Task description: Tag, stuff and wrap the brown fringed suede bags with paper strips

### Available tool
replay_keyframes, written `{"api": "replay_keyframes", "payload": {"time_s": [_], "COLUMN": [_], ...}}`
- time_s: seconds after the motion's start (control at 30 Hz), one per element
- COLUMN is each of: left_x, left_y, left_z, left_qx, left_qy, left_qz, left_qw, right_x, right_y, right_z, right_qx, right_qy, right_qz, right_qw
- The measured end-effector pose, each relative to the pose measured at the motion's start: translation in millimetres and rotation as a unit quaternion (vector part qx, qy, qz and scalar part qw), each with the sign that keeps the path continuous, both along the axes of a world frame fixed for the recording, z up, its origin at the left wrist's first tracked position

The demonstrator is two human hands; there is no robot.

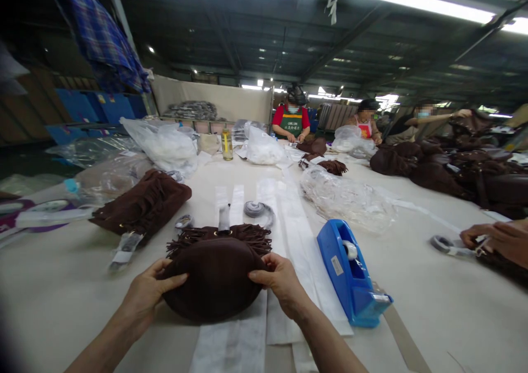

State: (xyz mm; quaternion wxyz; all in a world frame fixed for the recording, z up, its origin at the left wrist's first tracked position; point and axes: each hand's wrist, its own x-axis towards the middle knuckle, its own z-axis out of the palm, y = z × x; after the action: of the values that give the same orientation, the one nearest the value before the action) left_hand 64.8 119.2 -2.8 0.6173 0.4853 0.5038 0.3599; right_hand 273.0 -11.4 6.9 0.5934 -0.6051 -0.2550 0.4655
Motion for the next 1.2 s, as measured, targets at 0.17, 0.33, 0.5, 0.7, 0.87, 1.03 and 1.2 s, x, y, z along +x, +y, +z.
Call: {"api": "replay_keyframes", "payload": {"time_s": [0.17, 0.33, 0.5, 0.7, 0.87, 1.03, 1.2], "left_x": [-1, -7, -18, -23, -24, -30, -33], "left_y": [1, 3, 5, 6, 9, 9, 3], "left_z": [1.6, -26.6, -40.4, -45.2, -45.3, -35.6, -40.8], "left_qx": [-0.024, 0.071, 0.217, 0.314, 0.288, 0.252, 0.249], "left_qy": [-0.053, 0.074, 0.143, 0.168, 0.186, 0.173, 0.100], "left_qz": [-0.009, -0.025, -0.061, -0.095, -0.115, -0.102, -0.077], "left_qw": [0.998, 0.994, 0.964, 0.930, 0.932, 0.947, 0.960], "right_x": [1, -5, -6, -10, -8, 0, -2], "right_y": [1, 4, 2, -4, -6, -7, -7], "right_z": [-4.9, -33.4, -49.5, -52.3, -56.3, -58.2, -58.7], "right_qx": [-0.016, -0.029, -0.026, -0.020, -0.010, -0.014, -0.005], "right_qy": [-0.076, -0.197, -0.322, -0.430, -0.473, -0.476, -0.447], "right_qz": [-0.051, -0.100, -0.096, -0.069, -0.030, -0.009, -0.051], "right_qw": [0.996, 0.975, 0.942, 0.900, 0.881, 0.879, 0.893]}}
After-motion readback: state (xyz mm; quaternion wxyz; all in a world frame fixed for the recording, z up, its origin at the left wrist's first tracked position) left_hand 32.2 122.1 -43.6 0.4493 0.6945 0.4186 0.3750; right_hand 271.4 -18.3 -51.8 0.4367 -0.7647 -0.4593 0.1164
